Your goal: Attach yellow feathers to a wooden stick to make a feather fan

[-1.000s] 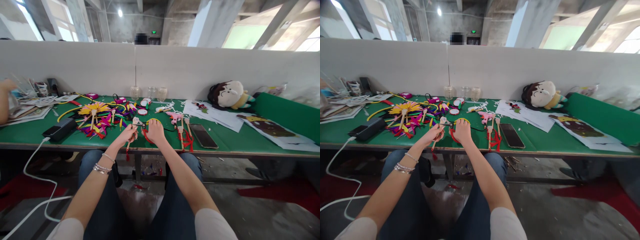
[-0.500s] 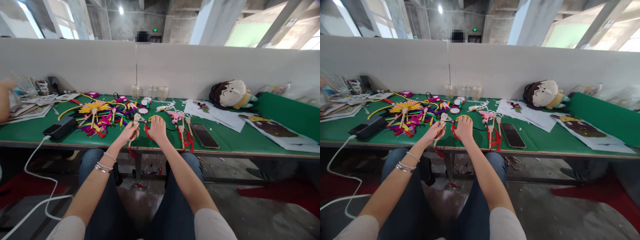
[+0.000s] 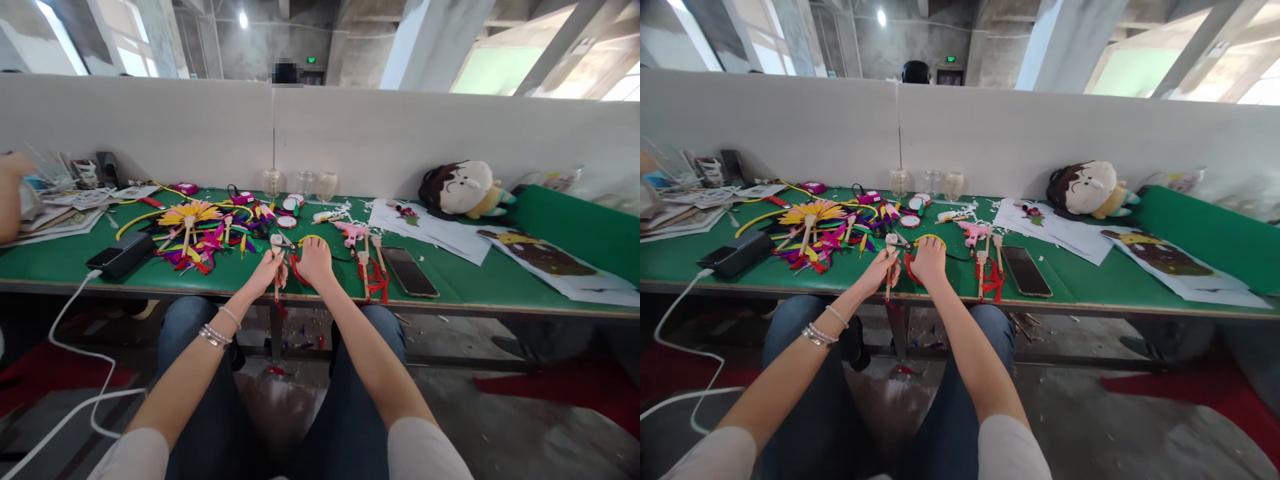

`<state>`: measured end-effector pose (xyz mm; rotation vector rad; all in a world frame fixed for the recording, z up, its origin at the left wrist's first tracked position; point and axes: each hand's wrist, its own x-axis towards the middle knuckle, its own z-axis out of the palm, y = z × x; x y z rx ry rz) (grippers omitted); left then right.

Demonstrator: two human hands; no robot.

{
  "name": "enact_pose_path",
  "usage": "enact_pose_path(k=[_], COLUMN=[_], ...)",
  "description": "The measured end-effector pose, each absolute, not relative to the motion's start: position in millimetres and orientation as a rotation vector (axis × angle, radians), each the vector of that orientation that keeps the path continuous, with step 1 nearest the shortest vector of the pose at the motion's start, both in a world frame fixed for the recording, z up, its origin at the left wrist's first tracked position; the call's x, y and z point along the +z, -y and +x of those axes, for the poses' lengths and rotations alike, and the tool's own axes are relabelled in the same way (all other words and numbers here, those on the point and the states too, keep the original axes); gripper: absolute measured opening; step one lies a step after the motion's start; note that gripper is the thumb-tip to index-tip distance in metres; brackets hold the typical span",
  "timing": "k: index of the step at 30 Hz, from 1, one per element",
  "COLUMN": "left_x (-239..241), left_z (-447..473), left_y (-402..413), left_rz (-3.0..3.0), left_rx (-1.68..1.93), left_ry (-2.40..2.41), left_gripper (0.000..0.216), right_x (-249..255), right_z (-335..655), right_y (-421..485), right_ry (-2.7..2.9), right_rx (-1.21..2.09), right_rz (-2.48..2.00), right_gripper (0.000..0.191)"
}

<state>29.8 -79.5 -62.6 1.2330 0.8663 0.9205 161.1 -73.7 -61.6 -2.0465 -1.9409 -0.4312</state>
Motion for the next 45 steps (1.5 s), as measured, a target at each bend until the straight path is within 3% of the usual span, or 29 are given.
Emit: enact_pose_path(k=[22, 45], left_x=[-69.5, -71.9], left_z=[34.8, 22.5], left_y=[87.1, 79.0], left_rz=[1.34, 1.414], left_rx=[0.928, 0.855], left_ry=[-0.757, -0.824], left_gripper=[0.022, 0.029], right_x=[-58.3, -50.3], right_z=[161.6, 155.2], right_y=[79.1, 85.0], right_ry=[1.954, 2.055], right_rx=[-0.424, -0.293], right_rz=[-2.093, -2.132], right_gripper=[0.048, 0.033])
